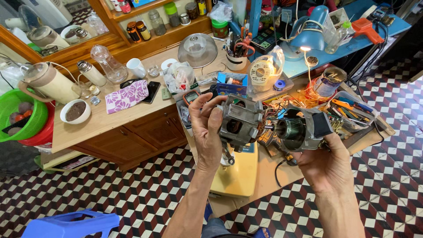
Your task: The person disassembles a small motor or alternator, removes the rotor, and inspects the internal components. They rotate the shaft, check the windings, and compare the two halves of the housing before reassembling the unit.
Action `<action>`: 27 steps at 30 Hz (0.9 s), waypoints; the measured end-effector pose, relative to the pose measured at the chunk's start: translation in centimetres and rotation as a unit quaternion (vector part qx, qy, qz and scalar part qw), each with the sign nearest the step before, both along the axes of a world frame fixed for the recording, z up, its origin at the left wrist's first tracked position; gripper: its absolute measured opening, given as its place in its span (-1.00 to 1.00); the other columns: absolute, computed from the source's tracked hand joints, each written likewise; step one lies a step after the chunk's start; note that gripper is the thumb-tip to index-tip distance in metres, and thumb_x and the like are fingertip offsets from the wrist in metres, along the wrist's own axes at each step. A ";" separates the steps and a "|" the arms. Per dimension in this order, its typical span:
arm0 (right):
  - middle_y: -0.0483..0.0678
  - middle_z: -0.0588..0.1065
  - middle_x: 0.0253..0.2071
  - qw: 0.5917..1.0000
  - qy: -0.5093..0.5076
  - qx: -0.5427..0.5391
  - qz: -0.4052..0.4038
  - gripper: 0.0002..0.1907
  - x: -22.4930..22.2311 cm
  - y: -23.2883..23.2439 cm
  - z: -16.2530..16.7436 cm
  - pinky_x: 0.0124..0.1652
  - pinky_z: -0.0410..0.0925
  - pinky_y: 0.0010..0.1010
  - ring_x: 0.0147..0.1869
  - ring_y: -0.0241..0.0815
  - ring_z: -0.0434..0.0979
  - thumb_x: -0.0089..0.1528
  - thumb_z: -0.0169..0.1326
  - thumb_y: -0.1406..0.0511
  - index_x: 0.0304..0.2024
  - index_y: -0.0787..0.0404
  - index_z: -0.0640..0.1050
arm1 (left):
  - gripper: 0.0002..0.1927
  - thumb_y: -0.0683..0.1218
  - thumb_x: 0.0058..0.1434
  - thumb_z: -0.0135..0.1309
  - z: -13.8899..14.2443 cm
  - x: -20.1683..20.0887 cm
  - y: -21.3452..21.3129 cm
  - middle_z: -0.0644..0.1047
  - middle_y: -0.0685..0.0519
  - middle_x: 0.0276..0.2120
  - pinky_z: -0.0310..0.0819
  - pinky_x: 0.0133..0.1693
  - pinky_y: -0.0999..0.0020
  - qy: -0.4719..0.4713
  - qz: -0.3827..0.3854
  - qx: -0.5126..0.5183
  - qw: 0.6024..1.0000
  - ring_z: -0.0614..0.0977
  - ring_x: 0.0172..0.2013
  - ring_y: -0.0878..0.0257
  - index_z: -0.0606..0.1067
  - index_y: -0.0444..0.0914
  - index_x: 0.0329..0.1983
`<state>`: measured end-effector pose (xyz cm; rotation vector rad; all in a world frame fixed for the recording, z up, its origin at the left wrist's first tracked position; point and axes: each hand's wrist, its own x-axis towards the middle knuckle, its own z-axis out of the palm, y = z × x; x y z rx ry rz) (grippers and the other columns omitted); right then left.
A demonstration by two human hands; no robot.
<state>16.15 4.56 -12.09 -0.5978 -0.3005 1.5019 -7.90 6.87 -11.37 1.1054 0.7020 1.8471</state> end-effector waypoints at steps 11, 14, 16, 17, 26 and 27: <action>-0.05 0.54 0.24 0.999 0.013 -0.037 -0.008 -0.44 -1.9 0.2 1.1 0.19 0.45 0.06 0.32 -0.06 0.55 0.18 0.27 0.23 0.22 0.16 0.48 | -0.57 0.00 0.45 0.06 0.1 -0.3 0.3 0.54 -0.04 0.12 0.42 0.16 0.43 -0.013 -0.019 0.001 1.000 0.52 0.04 0.36 0.25 -0.25 0.25; -0.05 0.53 0.24 1.000 0.004 -0.024 -0.002 -0.44 -1.9 -0.1 0.6 0.16 0.44 0.08 0.30 -0.04 0.55 0.18 0.27 0.20 0.22 0.13 0.48 | -0.59 0.00 0.46 0.08 0.2 -0.3 0.3 0.54 -0.05 0.12 0.41 0.14 0.43 -0.013 -0.019 0.000 1.000 0.50 0.02 0.35 0.26 -0.26 0.22; -0.04 0.54 0.23 0.999 -0.002 -0.033 -0.010 -0.44 -1.8 -0.3 0.2 0.14 0.45 0.10 0.29 -0.03 0.56 0.17 0.27 0.19 0.21 0.12 0.49 | -0.61 0.01 0.46 0.08 0.2 -0.3 0.3 0.55 -0.06 0.11 0.41 0.19 0.41 -0.011 -0.017 0.010 1.000 0.53 0.06 0.34 0.27 -0.26 0.19; -0.03 0.53 0.24 1.000 0.004 -0.026 -0.005 -0.44 -1.8 -0.4 -0.1 0.15 0.44 0.09 0.29 -0.02 0.56 0.18 0.27 0.19 0.22 0.12 0.48 | -0.61 0.01 0.46 0.08 0.2 -0.3 0.3 0.55 -0.07 0.11 0.42 0.19 0.41 -0.016 -0.024 0.011 1.000 0.53 0.05 0.34 0.27 -0.26 0.18; -0.04 0.53 0.26 0.999 0.012 -0.040 0.001 -0.42 -2.1 -0.5 -0.7 0.15 0.45 0.05 0.31 -0.03 0.55 0.20 0.22 0.18 0.26 0.15 0.47 | -0.64 0.01 0.47 0.07 0.1 -0.6 0.7 0.55 -0.10 0.10 0.45 0.15 0.41 -0.016 -0.045 0.008 0.999 0.55 0.01 0.34 0.29 -0.27 0.16; -0.04 0.53 0.25 0.999 0.013 -0.045 0.001 -0.43 -2.1 -0.5 -0.6 0.15 0.46 0.06 0.30 -0.03 0.56 0.20 0.22 0.18 0.25 0.15 0.47 | -0.64 0.01 0.47 0.07 0.1 -0.6 0.5 0.55 -0.09 0.11 0.45 0.16 0.40 -0.015 -0.046 0.009 0.999 0.55 0.01 0.34 0.29 -0.27 0.16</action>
